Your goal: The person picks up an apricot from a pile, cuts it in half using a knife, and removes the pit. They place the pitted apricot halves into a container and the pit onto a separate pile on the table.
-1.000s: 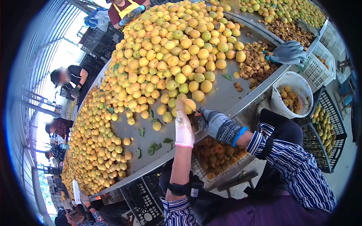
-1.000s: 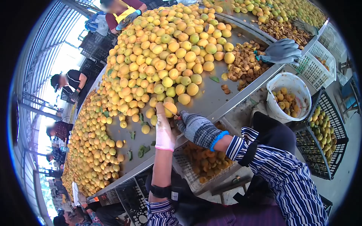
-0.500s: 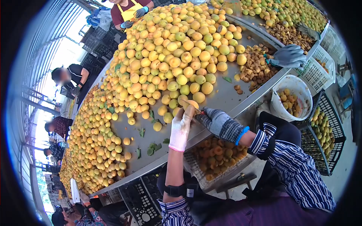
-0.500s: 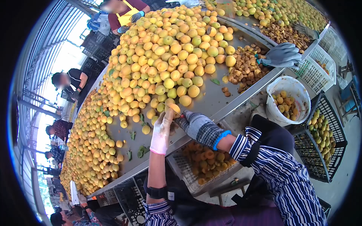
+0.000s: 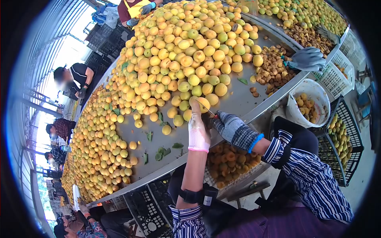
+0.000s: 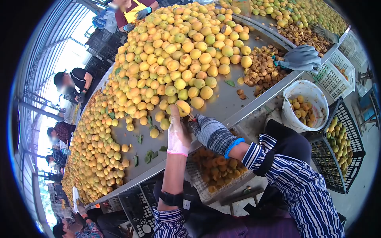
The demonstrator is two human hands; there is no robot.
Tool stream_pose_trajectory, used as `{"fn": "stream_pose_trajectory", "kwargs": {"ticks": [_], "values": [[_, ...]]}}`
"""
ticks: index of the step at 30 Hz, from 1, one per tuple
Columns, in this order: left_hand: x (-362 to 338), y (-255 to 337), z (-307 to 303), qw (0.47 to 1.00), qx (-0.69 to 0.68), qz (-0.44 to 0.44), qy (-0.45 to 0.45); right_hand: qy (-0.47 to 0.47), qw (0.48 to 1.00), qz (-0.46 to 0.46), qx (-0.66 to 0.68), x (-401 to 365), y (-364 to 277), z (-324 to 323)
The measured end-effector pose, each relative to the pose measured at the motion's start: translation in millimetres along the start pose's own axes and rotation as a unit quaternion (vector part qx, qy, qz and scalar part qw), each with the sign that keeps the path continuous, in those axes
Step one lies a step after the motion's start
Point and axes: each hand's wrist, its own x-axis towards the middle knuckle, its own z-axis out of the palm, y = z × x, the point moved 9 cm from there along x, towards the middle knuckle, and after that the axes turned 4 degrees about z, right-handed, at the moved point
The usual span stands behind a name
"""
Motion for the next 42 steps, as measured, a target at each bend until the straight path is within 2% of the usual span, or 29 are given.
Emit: {"fn": "stream_pose_trajectory", "kwargs": {"ticks": [3, 5, 6, 8, 9, 11, 12, 14, 16, 17, 19, 20, 22, 25, 26, 28, 30, 31, 32, 34, 35, 42], "values": [[1.8, -10.6, -8.5, 0.999, -0.016, -0.025, 0.019, -0.025, 1.000, -0.003, -0.009, 1.8, 4.3, 4.0], [2.8, -7.7, -17.6, 0.996, 0.083, 0.006, 0.040, -0.029, 0.999, -0.016, -0.014, 1.0, 3.0, 5.2], [0.2, -8.5, -16.1, 0.996, 0.083, 0.005, 0.040, -0.020, 1.000, -0.010, -0.008, 0.3, 1.6, 2.8], [-7.9, 13.6, -8.2, 0.976, 0.169, 0.127, 0.044, -0.011, 1.000, -0.005, -0.001, -0.2, 1.1, 0.0], [-7.3, 13.5, -7.8, 0.976, 0.170, 0.127, 0.043, -0.019, 1.000, 0.002, 0.006, 0.5, 2.3, 0.2], [-2.7, -6.6, -12.4, 0.992, 0.114, 0.031, 0.051, -0.024, 1.000, 0.012, 0.013, 2.2, 5.0, -2.3], [-0.5, -9.6, -13.2, 0.992, 0.116, 0.028, 0.049, -0.033, 0.999, 0.017, 0.008, 2.9, 7.1, -0.9], [4.2, -16.0, -6.3, 1.000, 0.010, -0.006, 0.014, -0.041, 0.999, 0.022, 0.003, 2.9, 11.8, 2.2], [0.6, -8.7, -7.6, 1.000, 0.022, -0.015, 0.009, 0.017, 0.999, -0.040, -0.031, 1.6, 5.1, -4.2], [-0.2, -3.6, -4.7, 0.997, 0.070, -0.020, -0.021, 0.019, 0.998, -0.043, -0.030, 3.8, 1.9, -8.1], [-2.3, 5.4, -1.7, 0.992, 0.116, -0.022, -0.051, -0.063, 0.994, 0.039, 0.075, 8.7, 8.9, -6.2], [-5.0, 10.7, 3.7, 0.991, 0.103, -0.007, -0.084, -0.063, 0.995, 0.038, 0.072, 7.8, 4.4, -11.0], [-6.0, 15.8, 8.2, 0.989, 0.088, 0.009, -0.115, -0.139, 0.948, 0.175, 0.226, -0.3, 13.8, -2.6], [-5.9, 23.7, 5.6, 0.987, 0.085, 0.051, -0.124, -0.178, 0.941, 0.175, 0.228, -6.1, 2.4, -2.7], [-5.1, 26.5, 1.3, 0.989, 0.066, 0.069, -0.110, -0.180, 0.941, 0.174, 0.227, -6.7, 4.5, 1.4], [3.2, 29.2, -8.2, 0.990, 0.046, 0.087, -0.097, -0.077, 0.990, 0.023, 0.118, 0.2, -8.2, -12.6], [12.2, 36.0, -23.2, 0.996, -0.054, 0.063, -0.040, -0.094, 0.987, 0.036, 0.127, -4.1, -14.8, -17.5], [10.6, 39.7, -25.9, 0.996, -0.041, 0.074, -0.036, -0.107, 0.984, 0.049, 0.137, -4.6, -16.7, -17.5], [11.3, 41.7, -26.1, 0.996, -0.039, 0.078, -0.036, -0.107, 0.984, 0.045, 0.139, -3.5, -16.2, -16.8], [12.1, 33.3, -18.5, 0.991, -0.105, 0.031, -0.083, -0.087, 0.991, 0.018, 0.098, -3.7, -14.8, -17.6], [11.0, 33.2, -13.9, 0.989, -0.105, 0.028, -0.101, -0.088, 0.991, 0.018, 0.098, -5.0, -15.5, -17.4], [9.0, 35.9, -17.3, 0.995, -0.051, 0.054, -0.072, -0.101, 0.992, -0.006, 0.071, -8.9, -19.8, -15.9]]}}
